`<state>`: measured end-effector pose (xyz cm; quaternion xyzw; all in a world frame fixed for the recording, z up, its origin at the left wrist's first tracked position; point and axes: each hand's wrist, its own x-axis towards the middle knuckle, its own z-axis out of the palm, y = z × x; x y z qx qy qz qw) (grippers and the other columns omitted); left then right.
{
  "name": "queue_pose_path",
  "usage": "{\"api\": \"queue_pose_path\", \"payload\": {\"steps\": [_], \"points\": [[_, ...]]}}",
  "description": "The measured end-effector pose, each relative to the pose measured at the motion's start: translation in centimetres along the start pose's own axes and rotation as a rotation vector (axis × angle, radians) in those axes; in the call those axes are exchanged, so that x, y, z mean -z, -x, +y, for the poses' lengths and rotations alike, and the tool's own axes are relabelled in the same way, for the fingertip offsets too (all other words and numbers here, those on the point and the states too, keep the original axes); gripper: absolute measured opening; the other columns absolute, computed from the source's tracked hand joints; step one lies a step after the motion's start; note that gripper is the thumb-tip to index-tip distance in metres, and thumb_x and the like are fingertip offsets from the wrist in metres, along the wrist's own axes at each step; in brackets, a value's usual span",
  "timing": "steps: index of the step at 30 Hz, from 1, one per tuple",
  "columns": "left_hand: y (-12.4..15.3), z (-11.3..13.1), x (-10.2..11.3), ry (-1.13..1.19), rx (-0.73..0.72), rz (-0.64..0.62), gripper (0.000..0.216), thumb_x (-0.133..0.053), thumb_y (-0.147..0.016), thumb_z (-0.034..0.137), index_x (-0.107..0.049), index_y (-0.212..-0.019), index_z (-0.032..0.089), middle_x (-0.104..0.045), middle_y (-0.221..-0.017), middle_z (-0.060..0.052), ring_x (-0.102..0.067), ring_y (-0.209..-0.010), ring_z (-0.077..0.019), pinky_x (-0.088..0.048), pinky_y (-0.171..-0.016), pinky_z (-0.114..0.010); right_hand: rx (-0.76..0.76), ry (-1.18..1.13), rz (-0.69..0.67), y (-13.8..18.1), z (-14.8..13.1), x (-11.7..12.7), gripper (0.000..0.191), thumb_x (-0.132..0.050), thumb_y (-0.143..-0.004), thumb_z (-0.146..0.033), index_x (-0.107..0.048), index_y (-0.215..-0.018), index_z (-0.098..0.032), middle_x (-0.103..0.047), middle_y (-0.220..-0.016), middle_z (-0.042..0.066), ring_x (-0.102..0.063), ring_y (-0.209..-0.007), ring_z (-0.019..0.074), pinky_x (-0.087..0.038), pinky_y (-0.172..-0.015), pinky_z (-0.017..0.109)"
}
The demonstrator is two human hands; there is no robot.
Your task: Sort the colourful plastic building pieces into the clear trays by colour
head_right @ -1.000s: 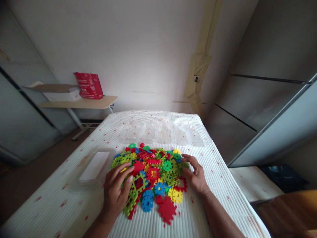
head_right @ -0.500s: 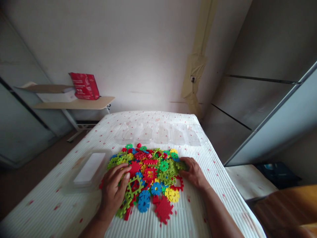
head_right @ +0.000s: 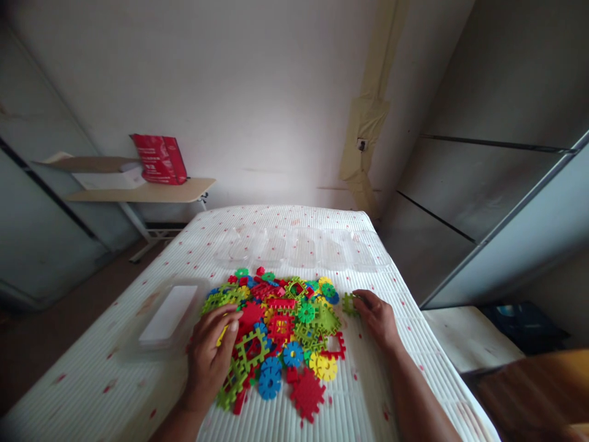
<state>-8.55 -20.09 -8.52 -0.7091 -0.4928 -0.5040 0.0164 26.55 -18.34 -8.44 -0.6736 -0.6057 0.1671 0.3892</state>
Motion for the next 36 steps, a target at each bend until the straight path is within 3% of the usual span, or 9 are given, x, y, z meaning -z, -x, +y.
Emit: {"api": "queue_pose_path", "payload": {"steps": [4,8,10,13,16,21,25,32,36], "points": [[-0.1,0.1,0.1,0.006,-0.009,-0.005,0.018,-0.048,-0.087,0.021,-0.064,-0.094,0.020,-0.063,-0.100,-0.006,-0.058,-0.096,-0.0187,-0.046,-0.084,-0.035,0.031,0.251,0.128,-0.4,1.3,0.3,0.030,-0.053,-0.076,-0.045,-0.067,-0.090,-0.022,-0.070,-0.084,0.006,-0.064,-0.071,0.0221,-0.051,-0.065,0.035],[0.0,0.0,0.0,0.019,-0.001,0.000,0.017,-0.049,-0.086,0.020,-0.064,-0.094,0.020,-0.062,-0.102,-0.006,-0.057,-0.099,-0.0192,-0.045,-0.087,-0.036,0.298,0.327,0.238,-0.1,0.4,0.9,0.024,-0.055,-0.078,-0.043,-0.066,-0.084,-0.022,-0.066,-0.093,0.010,-0.061,-0.086,0.0264,-0.049,-0.079,0.044],[0.2,-0.2,0.1,0.011,0.009,0.003,0.017,-0.049,-0.086,0.021,-0.064,-0.093,0.021,-0.062,-0.103,-0.006,-0.057,-0.099,-0.0196,-0.044,-0.088,-0.037,0.363,0.236,0.088,0.5,-1.0,1.1,0.022,-0.053,-0.082,-0.041,-0.064,-0.089,-0.023,-0.065,-0.092,0.009,-0.061,-0.083,0.0226,-0.050,-0.075,0.038],[0.4,-0.4,0.1,0.002,0.018,0.005,0.017,-0.049,-0.086,0.021,-0.064,-0.093,0.020,-0.062,-0.103,-0.006,-0.057,-0.100,-0.0197,-0.044,-0.088,-0.037,0.374,0.145,-0.254,1.7,-3.0,0.7,0.026,-0.056,-0.081,-0.041,-0.060,-0.100,-0.024,-0.064,-0.096,0.005,-0.060,-0.071,0.0159,-0.050,-0.063,0.028],[0.5,-0.5,0.2,0.007,0.019,0.014,0.017,-0.049,-0.086,0.020,-0.064,-0.094,0.020,-0.061,-0.104,-0.006,-0.056,-0.100,-0.0195,-0.044,-0.088,-0.037,0.362,0.226,-0.364,2.6,-4.1,-0.3,0.036,-0.059,-0.076,-0.042,-0.057,-0.108,-0.025,-0.063,-0.099,0.005,-0.061,-0.073,0.0170,-0.049,-0.063,0.029],[0.5,-0.3,0.1,0.017,0.004,0.017,0.016,-0.051,-0.085,0.019,-0.064,-0.094,0.020,-0.061,-0.103,-0.006,-0.056,-0.099,-0.0195,-0.044,-0.088,-0.037,0.316,0.268,-0.320,2.8,-4.4,-1.4,0.040,-0.058,-0.076,-0.038,-0.056,-0.113,-0.024,-0.062,-0.096,0.006,-0.062,-0.076,0.0190,-0.049,-0.066,0.031],[0.2,-0.1,0.1,0.019,-0.022,0.025,0.016,-0.051,-0.084,0.018,-0.064,-0.094,0.020,-0.061,-0.101,-0.006,-0.057,-0.098,-0.0192,-0.044,-0.087,-0.036,0.308,0.232,-0.292,2.3,-4.1,-0.5,0.037,-0.058,-0.076,-0.036,-0.057,-0.111,-0.023,-0.063,-0.098,0.006,-0.061,-0.076,0.0180,-0.049,-0.065,0.029],[0.3,-0.4,-0.1,0.032,-0.014,0.023,0.015,-0.051,-0.085,0.018,-0.063,-0.094,0.020,-0.061,-0.103,-0.006,-0.056,-0.099,-0.0189,-0.044,-0.088,-0.036,0.438,0.288,0.089,0.0,-0.6,3.9,0.029,-0.060,-0.075,-0.036,-0.060,-0.100,-0.021,-0.065,-0.099,0.009,-0.059,-0.091,0.0245,-0.046,-0.084,0.041],[0.4,-0.5,-0.1,0.042,-0.004,0.010,0.016,-0.051,-0.085,0.018,-0.063,-0.094,0.021,-0.061,-0.103,-0.006,-0.056,-0.100,-0.0194,-0.044,-0.089,-0.037,0.465,0.294,0.025,-0.2,0.7,3.8,0.030,-0.058,-0.075,-0.034,-0.060,-0.102,-0.022,-0.066,-0.098,0.009,-0.060,-0.090,0.0240,-0.047,-0.080,0.039]]}}
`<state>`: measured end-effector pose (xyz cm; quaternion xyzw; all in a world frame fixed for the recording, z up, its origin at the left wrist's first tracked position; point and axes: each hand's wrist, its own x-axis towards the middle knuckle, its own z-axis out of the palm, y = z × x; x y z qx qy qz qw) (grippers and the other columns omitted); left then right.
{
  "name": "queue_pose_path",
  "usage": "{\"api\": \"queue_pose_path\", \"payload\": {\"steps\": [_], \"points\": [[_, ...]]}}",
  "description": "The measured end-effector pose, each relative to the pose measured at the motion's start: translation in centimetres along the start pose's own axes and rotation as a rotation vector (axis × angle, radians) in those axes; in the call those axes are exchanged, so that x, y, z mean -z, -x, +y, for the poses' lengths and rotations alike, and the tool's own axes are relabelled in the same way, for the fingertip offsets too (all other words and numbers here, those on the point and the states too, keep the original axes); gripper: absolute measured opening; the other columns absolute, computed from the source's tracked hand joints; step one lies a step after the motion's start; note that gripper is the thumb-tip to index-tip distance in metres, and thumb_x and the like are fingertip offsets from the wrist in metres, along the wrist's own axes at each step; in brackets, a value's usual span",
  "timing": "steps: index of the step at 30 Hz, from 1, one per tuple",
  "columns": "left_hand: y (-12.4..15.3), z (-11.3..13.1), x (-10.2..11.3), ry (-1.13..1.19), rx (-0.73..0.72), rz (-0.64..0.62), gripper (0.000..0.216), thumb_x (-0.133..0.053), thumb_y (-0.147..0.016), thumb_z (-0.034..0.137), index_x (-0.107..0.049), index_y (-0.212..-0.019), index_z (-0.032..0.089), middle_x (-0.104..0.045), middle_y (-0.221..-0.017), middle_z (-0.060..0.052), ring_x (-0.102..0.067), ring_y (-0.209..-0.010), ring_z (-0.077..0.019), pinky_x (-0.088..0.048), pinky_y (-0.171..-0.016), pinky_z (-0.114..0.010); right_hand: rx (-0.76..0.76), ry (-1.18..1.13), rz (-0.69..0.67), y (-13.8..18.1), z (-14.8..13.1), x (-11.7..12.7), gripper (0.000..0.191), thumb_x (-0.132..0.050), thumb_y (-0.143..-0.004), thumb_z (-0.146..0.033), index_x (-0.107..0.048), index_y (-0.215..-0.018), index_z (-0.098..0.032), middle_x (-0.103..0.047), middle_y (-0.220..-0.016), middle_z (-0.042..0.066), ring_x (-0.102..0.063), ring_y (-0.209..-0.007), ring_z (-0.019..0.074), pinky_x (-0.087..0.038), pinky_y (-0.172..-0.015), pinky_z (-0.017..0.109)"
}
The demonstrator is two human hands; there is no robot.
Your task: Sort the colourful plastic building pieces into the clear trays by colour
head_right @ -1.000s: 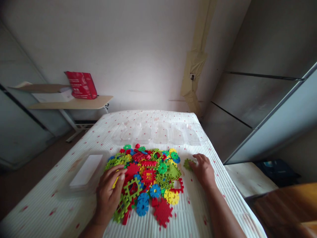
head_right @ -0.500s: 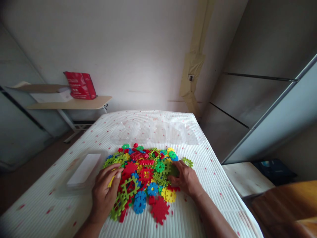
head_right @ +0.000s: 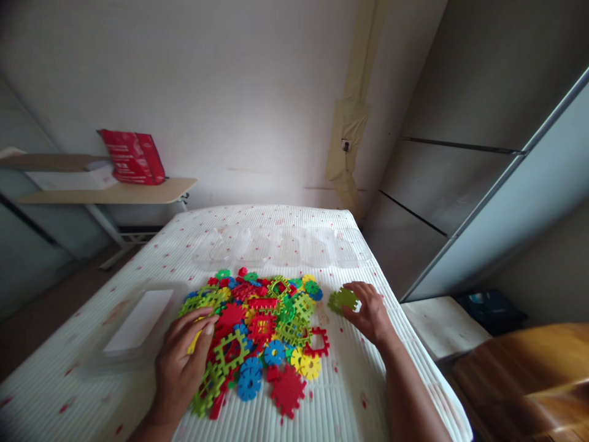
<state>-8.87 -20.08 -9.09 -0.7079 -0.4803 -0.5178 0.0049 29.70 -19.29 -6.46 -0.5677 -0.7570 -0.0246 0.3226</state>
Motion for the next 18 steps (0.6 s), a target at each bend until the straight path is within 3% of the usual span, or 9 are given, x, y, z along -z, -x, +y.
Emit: {"api": "queue_pose_path", "payload": {"steps": [9,18], "points": [[0.0,-0.2,0.0,-0.003,-0.010,0.002,0.015,-0.053,-0.084,0.018,-0.064,-0.094,0.020,-0.061,-0.104,-0.007,-0.057,-0.100,-0.0201,-0.045,-0.090,-0.037,-0.163,0.197,-0.233,0.4,-0.7,-2.4,0.040,-0.059,-0.070,-0.028,-0.060,-0.109,-0.020,-0.064,-0.107,0.009,-0.057,-0.096,0.0255,-0.045,-0.080,0.039],[-0.2,0.1,0.1,0.005,-0.021,0.015,0.015,-0.052,-0.083,0.017,-0.064,-0.092,0.020,-0.061,-0.102,-0.006,-0.057,-0.098,-0.0197,-0.046,-0.088,-0.037,-0.202,0.170,-0.266,0.5,-0.5,-2.4,0.042,-0.061,-0.071,-0.034,-0.059,-0.111,-0.022,-0.064,-0.109,0.008,-0.056,-0.099,0.0254,-0.044,-0.083,0.039]]}}
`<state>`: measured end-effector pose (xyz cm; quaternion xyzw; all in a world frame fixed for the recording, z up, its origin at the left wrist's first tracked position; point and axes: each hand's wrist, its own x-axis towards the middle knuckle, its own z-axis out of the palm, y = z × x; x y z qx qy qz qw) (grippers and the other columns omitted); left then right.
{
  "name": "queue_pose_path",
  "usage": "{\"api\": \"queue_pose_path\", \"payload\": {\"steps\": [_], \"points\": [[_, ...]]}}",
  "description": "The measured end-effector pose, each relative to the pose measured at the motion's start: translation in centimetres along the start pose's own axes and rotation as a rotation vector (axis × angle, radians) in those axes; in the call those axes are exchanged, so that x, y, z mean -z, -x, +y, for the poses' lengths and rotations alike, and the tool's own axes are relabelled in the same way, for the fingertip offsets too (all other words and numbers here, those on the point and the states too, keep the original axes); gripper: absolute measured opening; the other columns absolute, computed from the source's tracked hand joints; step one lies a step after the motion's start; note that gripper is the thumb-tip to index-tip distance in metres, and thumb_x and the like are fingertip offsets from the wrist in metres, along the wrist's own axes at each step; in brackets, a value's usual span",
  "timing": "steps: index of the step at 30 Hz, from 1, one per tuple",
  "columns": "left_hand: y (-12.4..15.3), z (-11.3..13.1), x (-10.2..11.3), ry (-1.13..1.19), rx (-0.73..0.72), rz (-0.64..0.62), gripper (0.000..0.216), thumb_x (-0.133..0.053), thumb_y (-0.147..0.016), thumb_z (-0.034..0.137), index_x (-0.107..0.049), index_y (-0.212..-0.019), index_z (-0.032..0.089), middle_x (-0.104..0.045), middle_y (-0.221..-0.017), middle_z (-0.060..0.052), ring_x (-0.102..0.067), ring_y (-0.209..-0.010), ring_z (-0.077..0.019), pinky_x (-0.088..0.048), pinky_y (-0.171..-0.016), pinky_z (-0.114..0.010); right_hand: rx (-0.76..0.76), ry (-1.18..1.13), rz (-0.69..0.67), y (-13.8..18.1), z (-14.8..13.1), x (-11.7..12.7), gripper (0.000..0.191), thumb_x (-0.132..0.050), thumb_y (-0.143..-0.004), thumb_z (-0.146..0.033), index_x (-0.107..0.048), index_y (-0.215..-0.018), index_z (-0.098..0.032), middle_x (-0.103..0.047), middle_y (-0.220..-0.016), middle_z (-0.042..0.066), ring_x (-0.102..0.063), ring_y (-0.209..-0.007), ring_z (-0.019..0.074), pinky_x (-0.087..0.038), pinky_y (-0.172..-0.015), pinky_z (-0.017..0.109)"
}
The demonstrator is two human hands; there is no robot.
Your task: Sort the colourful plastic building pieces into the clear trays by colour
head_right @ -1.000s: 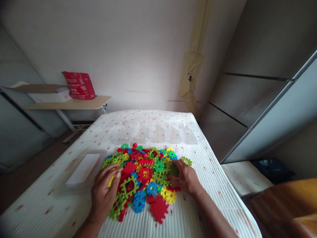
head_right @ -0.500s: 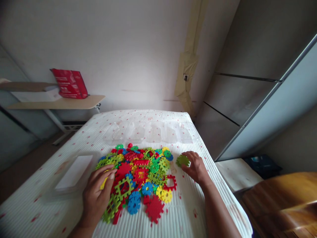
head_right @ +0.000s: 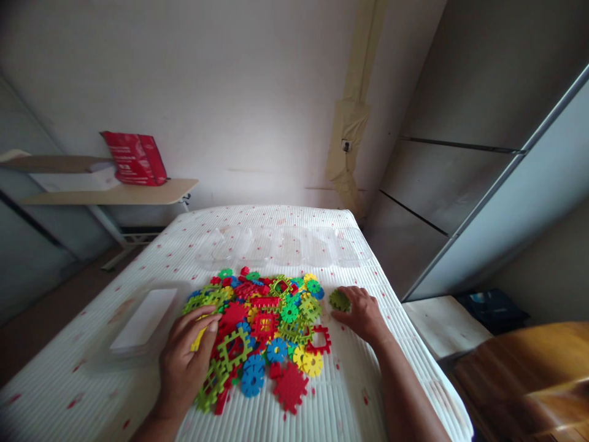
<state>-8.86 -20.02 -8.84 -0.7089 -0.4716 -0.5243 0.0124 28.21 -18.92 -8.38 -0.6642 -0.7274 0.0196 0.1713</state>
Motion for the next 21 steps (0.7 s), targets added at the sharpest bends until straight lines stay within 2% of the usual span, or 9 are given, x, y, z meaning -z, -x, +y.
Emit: {"api": "queue_pose_path", "payload": {"steps": [4,9,15,21], "points": [[0.12,-0.06,0.09,-0.003,0.007,0.000,0.015,-0.053,-0.083,0.018,-0.064,-0.092,0.020,-0.061,-0.102,-0.006,-0.057,-0.098,-0.0199,-0.046,-0.088,-0.037,0.006,0.014,-0.002,-0.05,0.12,-0.18,0.039,-0.059,-0.073,-0.031,-0.059,-0.111,-0.022,-0.064,-0.109,0.008,-0.056,-0.099,0.0252,-0.044,-0.082,0.039],[0.19,-0.19,-0.01,-0.002,0.011,0.004,0.014,-0.053,-0.083,0.018,-0.064,-0.091,0.021,-0.061,-0.102,-0.006,-0.057,-0.098,-0.0201,-0.046,-0.088,-0.037,0.006,-0.025,0.016,-0.05,0.33,-0.24,0.038,-0.059,-0.074,-0.038,-0.061,-0.110,-0.023,-0.065,-0.107,0.008,-0.058,-0.095,0.0250,-0.046,-0.079,0.039],[0.26,-0.29,-0.14,-0.005,0.020,-0.004,0.014,-0.053,-0.083,0.019,-0.064,-0.091,0.021,-0.061,-0.102,-0.006,-0.057,-0.099,-0.0201,-0.046,-0.090,-0.038,0.044,-0.128,0.058,-0.02,0.69,-0.20,0.034,-0.057,-0.072,-0.030,-0.063,-0.104,-0.023,-0.066,-0.109,0.006,-0.059,-0.098,0.0240,-0.046,-0.084,0.038],[0.15,-0.16,-0.04,-0.007,0.013,0.001,0.014,-0.053,-0.083,0.019,-0.064,-0.091,0.021,-0.061,-0.101,-0.007,-0.057,-0.098,-0.0196,-0.046,-0.088,-0.038,-0.054,-0.131,0.038,0.08,0.75,-0.13,0.043,-0.058,-0.066,-0.027,-0.061,-0.109,-0.023,-0.068,-0.100,0.006,-0.063,-0.090,0.0219,-0.049,-0.081,0.035]]}}
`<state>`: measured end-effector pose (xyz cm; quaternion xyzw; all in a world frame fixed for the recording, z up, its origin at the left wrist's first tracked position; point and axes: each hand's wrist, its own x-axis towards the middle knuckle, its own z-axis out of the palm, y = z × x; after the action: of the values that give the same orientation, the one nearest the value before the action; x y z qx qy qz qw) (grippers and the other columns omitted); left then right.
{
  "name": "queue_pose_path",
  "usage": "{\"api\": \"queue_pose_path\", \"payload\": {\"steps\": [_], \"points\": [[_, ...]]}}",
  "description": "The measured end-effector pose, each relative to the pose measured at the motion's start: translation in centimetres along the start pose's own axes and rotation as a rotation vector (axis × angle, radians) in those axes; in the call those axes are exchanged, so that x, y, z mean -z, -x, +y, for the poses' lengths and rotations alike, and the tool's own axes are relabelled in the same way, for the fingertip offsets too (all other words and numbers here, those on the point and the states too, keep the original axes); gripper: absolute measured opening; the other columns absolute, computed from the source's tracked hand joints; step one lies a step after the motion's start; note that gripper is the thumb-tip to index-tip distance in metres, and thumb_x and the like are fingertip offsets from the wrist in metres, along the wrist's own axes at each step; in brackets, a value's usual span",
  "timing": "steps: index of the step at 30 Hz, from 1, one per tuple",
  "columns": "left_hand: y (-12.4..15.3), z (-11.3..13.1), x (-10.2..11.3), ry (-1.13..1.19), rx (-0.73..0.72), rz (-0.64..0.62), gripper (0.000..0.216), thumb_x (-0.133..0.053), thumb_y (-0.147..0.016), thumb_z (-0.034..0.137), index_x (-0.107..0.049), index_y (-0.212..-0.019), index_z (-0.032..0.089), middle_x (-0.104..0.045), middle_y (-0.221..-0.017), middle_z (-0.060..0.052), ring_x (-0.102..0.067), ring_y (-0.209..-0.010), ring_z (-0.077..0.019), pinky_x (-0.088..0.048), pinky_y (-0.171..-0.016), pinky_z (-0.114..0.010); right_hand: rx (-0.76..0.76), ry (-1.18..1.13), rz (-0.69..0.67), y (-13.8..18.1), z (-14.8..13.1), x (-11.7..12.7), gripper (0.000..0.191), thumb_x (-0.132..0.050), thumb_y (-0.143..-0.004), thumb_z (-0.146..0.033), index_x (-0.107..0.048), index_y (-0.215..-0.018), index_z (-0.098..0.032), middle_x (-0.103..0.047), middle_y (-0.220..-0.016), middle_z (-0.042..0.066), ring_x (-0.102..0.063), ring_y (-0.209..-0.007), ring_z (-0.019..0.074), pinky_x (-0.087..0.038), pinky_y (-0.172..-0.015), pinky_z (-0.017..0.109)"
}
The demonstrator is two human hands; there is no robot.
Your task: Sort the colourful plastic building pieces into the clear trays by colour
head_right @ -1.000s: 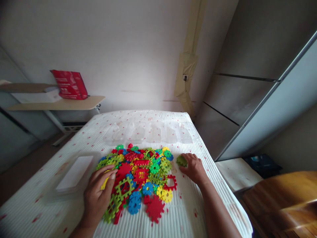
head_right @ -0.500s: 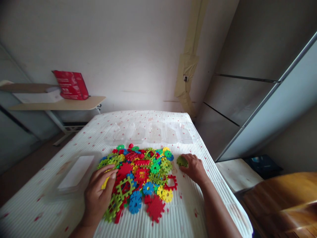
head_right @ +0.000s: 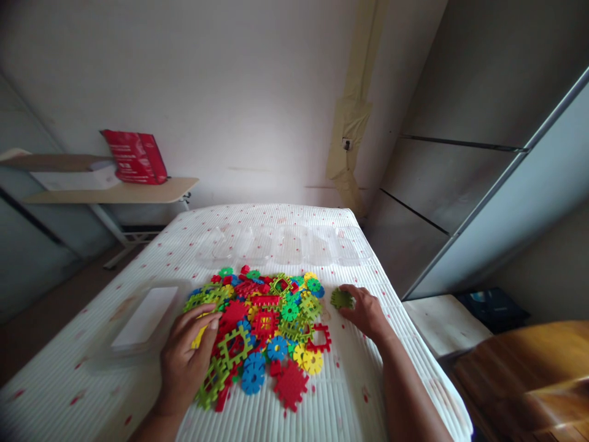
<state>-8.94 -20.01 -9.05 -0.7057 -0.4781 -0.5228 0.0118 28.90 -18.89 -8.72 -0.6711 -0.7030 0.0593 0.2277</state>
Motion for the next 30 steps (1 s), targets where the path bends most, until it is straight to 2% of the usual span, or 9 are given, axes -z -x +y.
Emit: {"api": "queue_pose_path", "payload": {"steps": [6,10,12,15,19,23,30], "points": [[-0.3,0.4,0.0,0.005,-0.006,0.001,0.013,-0.053,-0.083,0.018,-0.065,-0.089,0.020,-0.062,-0.100,-0.006,-0.058,-0.096,-0.0192,-0.047,-0.086,-0.037,0.014,0.082,-0.012,0.1,-0.5,0.0,0.040,-0.058,-0.069,-0.027,-0.060,-0.109,-0.023,-0.068,-0.104,0.007,-0.061,-0.097,0.0246,-0.047,-0.083,0.039],[-0.2,0.2,0.0,0.003,-0.006,0.006,0.013,-0.053,-0.083,0.018,-0.065,-0.089,0.020,-0.062,-0.100,-0.006,-0.058,-0.097,-0.0194,-0.047,-0.087,-0.037,0.143,0.073,0.119,0.1,-1.9,0.5,0.038,-0.060,-0.074,-0.036,-0.060,-0.108,-0.020,-0.059,-0.120,0.013,-0.055,-0.108,0.0282,-0.046,-0.083,0.042],[-0.2,0.2,-0.1,0.003,-0.007,0.000,0.014,-0.053,-0.083,0.018,-0.065,-0.090,0.020,-0.062,-0.100,-0.006,-0.058,-0.096,-0.0193,-0.047,-0.087,-0.037,0.185,0.056,0.169,0.1,-3.4,0.8,0.032,-0.057,-0.079,-0.040,-0.061,-0.103,-0.019,-0.062,-0.114,0.013,-0.057,-0.103,0.0270,-0.046,-0.082,0.040],[-0.2,0.1,-0.1,0.007,-0.003,-0.008,0.014,-0.052,-0.083,0.018,-0.064,-0.090,0.020,-0.062,-0.100,-0.006,-0.058,-0.096,-0.0191,-0.047,-0.087,-0.036,0.198,0.025,0.099,0.1,-6.0,0.6,0.026,-0.054,-0.083,-0.040,-0.061,-0.097,-0.020,-0.067,-0.093,0.008,-0.062,-0.084,0.0209,-0.047,-0.075,0.033],[0.0,0.0,-0.1,0.004,0.004,-0.015,0.014,-0.053,-0.083,0.017,-0.064,-0.091,0.020,-0.061,-0.102,-0.007,-0.057,-0.098,-0.0188,-0.047,-0.087,-0.037,0.163,0.133,-0.035,0.2,-8.5,-0.5,0.027,-0.056,-0.081,-0.040,-0.061,-0.099,-0.020,-0.066,-0.092,0.007,-0.062,-0.083,0.0204,-0.046,-0.067,0.028],[0.0,-0.1,-0.2,0.014,-0.002,-0.019,0.014,-0.052,-0.084,0.018,-0.064,-0.090,0.020,-0.062,-0.101,-0.006,-0.058,-0.097,-0.0192,-0.047,-0.087,-0.037,0.122,0.200,-0.062,0.1,-9.3,-0.8,0.026,-0.058,-0.079,-0.038,-0.061,-0.099,-0.021,-0.066,-0.093,0.008,-0.062,-0.083,0.0203,-0.044,-0.065,0.027],[-0.3,0.2,0.0,0.018,-0.002,-0.007,0.013,-0.053,-0.083,0.018,-0.065,-0.088,0.020,-0.062,-0.099,-0.006,-0.059,-0.095,-0.0195,-0.047,-0.087,-0.037,0.053,0.147,-0.062,0.4,-9.4,-1.0,0.025,-0.056,-0.079,-0.033,-0.062,-0.100,-0.021,-0.065,-0.096,0.007,-0.063,-0.077,0.0190,-0.044,-0.064,0.027]]}}
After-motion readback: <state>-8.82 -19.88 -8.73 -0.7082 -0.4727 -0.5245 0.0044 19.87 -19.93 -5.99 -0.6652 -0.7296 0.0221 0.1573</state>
